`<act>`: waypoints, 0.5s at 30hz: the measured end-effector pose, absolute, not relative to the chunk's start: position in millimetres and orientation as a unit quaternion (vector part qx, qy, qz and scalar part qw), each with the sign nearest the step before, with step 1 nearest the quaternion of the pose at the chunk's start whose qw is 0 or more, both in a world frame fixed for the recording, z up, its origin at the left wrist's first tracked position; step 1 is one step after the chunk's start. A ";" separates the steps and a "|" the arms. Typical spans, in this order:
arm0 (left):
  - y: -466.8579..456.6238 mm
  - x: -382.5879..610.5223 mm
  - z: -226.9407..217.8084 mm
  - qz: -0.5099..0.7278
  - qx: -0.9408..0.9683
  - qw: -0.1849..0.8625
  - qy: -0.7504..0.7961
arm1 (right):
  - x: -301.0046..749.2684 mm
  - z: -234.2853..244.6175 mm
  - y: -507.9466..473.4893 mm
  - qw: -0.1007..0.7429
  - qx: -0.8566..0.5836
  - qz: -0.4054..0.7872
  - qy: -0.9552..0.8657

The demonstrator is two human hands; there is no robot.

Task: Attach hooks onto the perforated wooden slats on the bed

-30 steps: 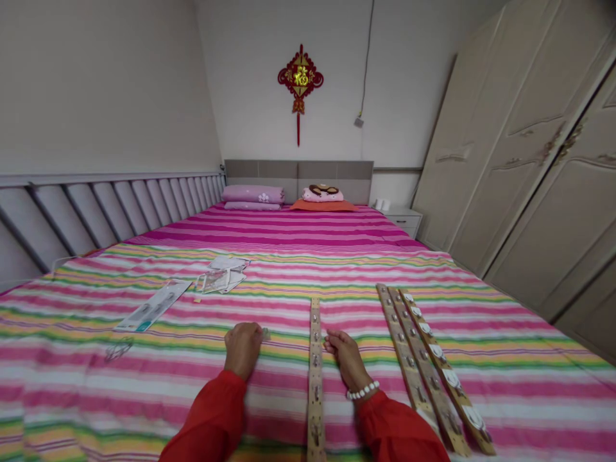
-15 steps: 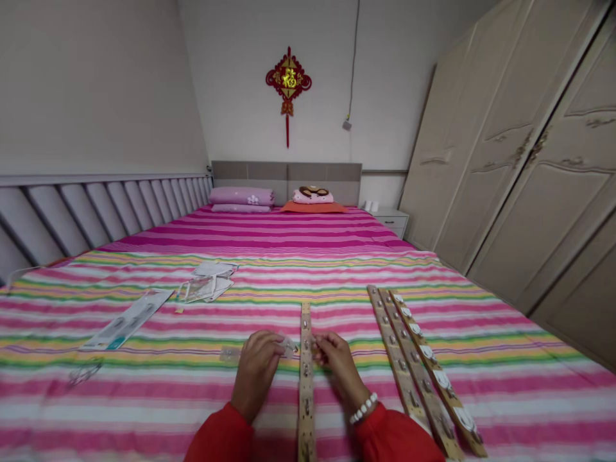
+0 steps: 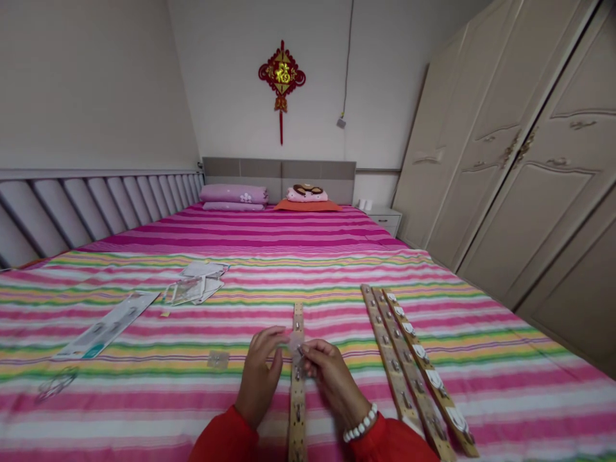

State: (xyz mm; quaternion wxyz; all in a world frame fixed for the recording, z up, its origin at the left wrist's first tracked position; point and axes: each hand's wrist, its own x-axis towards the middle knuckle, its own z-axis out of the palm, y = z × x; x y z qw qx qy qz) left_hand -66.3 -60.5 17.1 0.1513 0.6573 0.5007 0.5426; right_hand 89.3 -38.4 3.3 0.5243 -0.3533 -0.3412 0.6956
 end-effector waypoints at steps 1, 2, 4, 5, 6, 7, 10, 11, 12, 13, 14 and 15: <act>-57.3 -64.8 15.1 0.555 0.617 0.214 0.515 | 89.6 2.4 -36.8 0.526 -0.359 0.695 -0.334; -53.4 -63.2 12.9 0.563 0.575 0.281 0.523 | 89.7 1.9 -35.1 0.528 -0.363 0.693 -0.330; -43.9 -59.6 9.1 0.556 0.505 0.399 0.525 | 89.2 1.9 -30.9 0.530 -0.370 0.688 -0.330; -38.3 -57.8 7.8 0.548 0.483 0.440 0.522 | 88.8 2.1 -28.1 0.533 -0.372 0.683 -0.332; -32.3 -56.2 7.1 0.540 0.470 0.467 0.519 | 88.3 2.2 -24.7 0.535 -0.375 0.679 -0.336; -26.0 -54.6 7.2 0.536 0.461 0.481 0.518 | 87.9 2.4 -20.6 0.536 -0.378 0.675 -0.339; -4.7 -50.8 11.4 0.535 0.439 0.502 0.519 | 87.9 2.3 -4.0 0.547 -0.384 0.658 -0.347; 3.1 -49.8 13.4 0.533 0.432 0.509 0.520 | 88.4 2.1 2.7 0.551 -0.387 0.650 -0.352; 11.1 -48.9 15.3 0.531 0.427 0.515 0.520 | 89.1 1.9 9.7 0.555 -0.391 0.641 -0.359; 19.3 -48.2 16.7 0.529 0.423 0.519 0.521 | 89.8 1.5 16.9 0.559 -0.396 0.631 -0.365; 27.7 -47.6 17.4 0.531 0.423 0.518 0.521 | 90.3 0.8 24.1 0.560 -0.402 0.623 -0.370; 36.0 -47.2 17.4 0.536 0.423 0.511 0.521 | 90.6 -0.2 31.2 0.561 -0.407 0.616 -0.375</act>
